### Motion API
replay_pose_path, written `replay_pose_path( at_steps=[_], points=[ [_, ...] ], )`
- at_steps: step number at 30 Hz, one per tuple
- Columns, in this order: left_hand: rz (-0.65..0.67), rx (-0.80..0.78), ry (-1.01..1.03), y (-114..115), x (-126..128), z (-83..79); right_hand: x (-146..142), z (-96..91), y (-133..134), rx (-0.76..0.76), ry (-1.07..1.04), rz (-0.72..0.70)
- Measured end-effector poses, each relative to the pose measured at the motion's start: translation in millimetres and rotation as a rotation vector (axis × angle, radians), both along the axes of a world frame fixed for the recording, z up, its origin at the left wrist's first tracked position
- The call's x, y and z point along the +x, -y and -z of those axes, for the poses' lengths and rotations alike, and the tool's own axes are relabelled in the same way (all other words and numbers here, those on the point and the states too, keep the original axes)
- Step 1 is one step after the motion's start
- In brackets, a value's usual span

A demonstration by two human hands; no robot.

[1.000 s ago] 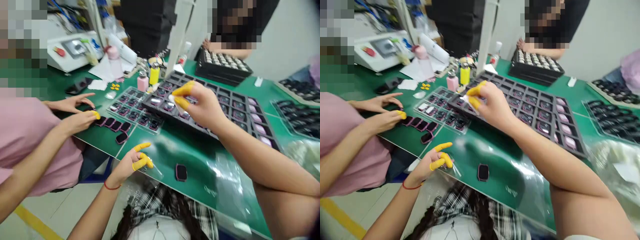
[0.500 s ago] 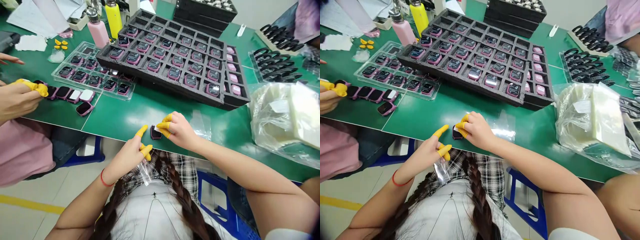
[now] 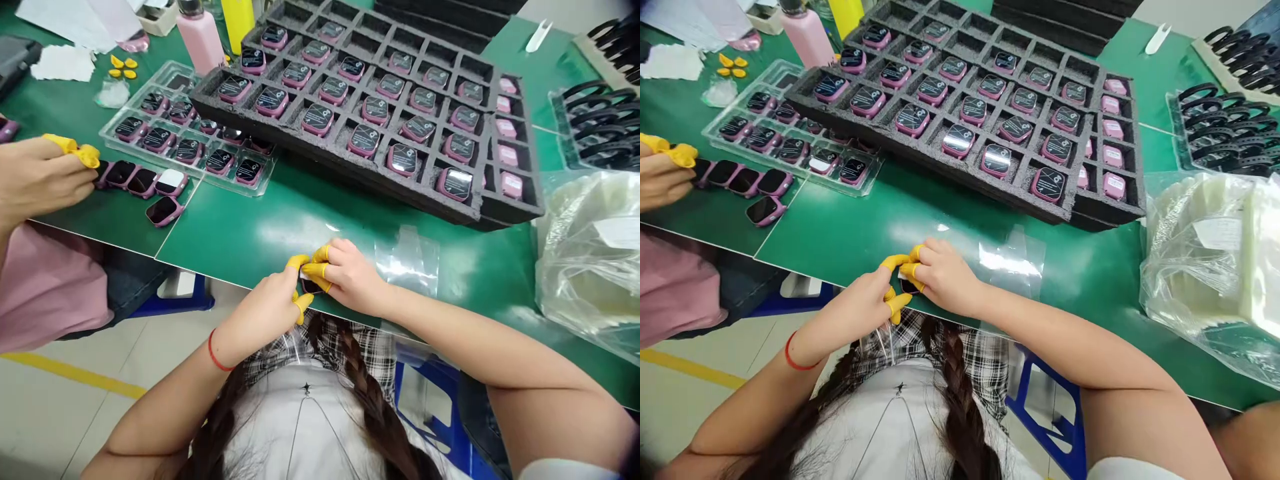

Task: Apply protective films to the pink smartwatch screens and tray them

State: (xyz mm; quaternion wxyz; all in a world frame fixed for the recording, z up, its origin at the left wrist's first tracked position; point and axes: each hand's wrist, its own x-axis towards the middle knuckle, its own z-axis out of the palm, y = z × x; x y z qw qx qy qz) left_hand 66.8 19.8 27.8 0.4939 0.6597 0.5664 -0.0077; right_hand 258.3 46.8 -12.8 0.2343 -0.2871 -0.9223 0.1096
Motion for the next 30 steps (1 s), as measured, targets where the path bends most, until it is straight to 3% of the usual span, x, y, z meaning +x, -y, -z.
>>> replay_pose_path(
  at_steps=[5,11,15,19,24,27,30],
  points=[
    [0.040,-0.023,-0.076,0.1,-0.8,2.4,10.1,-8.8,5.5,-0.046,-0.014,-0.163],
    [0.064,-0.016,-0.069,-0.6,-1.9,2.7,5.2,-5.9,-13.1,0.037,-0.039,-0.008],
    [0.076,0.003,-0.063,-0.7,-4.1,6.2,-0.5,-5.4,-3.0,-0.014,-0.041,-0.073],
    [0.086,-0.028,-0.077,1.1,-7.3,10.6,12.7,-10.2,10.1,-0.055,-0.042,-0.133],
    [0.086,0.003,-0.104,0.8,-6.2,6.8,30.9,-12.6,-1.5,-0.015,0.000,-0.029],
    [0.085,-0.001,-0.116,-0.6,-5.1,4.4,25.1,-10.1,-12.9,0.027,-0.021,0.046],
    [0.081,-0.029,-0.137,-1.2,-4.3,4.5,13.7,-7.2,-16.5,0.035,-0.029,0.030]
  ],
)
